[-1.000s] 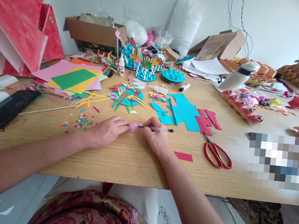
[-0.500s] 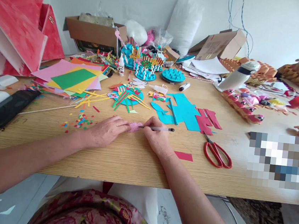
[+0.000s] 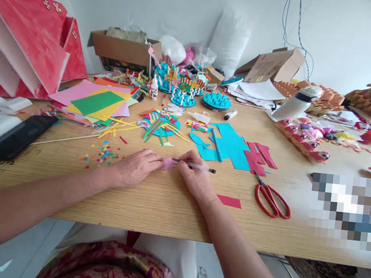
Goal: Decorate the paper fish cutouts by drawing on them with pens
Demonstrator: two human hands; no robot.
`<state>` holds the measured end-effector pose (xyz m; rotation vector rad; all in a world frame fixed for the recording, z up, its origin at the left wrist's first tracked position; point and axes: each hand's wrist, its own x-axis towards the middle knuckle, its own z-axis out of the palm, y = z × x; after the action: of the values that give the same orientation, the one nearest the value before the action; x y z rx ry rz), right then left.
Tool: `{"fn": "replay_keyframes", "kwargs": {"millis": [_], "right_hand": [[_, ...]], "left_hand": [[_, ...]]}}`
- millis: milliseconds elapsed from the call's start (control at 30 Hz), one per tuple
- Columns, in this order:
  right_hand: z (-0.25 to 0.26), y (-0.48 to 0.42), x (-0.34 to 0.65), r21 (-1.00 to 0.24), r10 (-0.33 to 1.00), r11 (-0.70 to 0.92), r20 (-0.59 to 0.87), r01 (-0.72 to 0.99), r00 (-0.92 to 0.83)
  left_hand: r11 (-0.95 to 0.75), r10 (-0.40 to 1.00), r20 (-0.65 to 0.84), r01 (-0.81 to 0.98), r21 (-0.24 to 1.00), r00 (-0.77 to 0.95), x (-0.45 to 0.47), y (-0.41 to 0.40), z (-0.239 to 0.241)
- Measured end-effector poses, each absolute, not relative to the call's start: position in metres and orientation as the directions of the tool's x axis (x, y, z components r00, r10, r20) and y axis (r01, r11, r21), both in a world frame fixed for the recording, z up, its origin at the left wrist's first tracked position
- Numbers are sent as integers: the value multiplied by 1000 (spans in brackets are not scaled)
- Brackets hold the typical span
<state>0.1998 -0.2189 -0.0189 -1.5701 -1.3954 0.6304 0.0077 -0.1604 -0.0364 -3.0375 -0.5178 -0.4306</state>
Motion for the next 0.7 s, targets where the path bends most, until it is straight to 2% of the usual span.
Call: {"fn": "replay_keyframes", "kwargs": {"millis": [367,700], "right_hand": [[-27,-215,200,-866,958,53,185,496,219],[-22,-215,197,-874,957,39,173,485,235]], "left_hand": [[-936,345,242,350,23,907,9,-161,-34],[-941,333,276,337,34,902,7,-160,-37]]}}
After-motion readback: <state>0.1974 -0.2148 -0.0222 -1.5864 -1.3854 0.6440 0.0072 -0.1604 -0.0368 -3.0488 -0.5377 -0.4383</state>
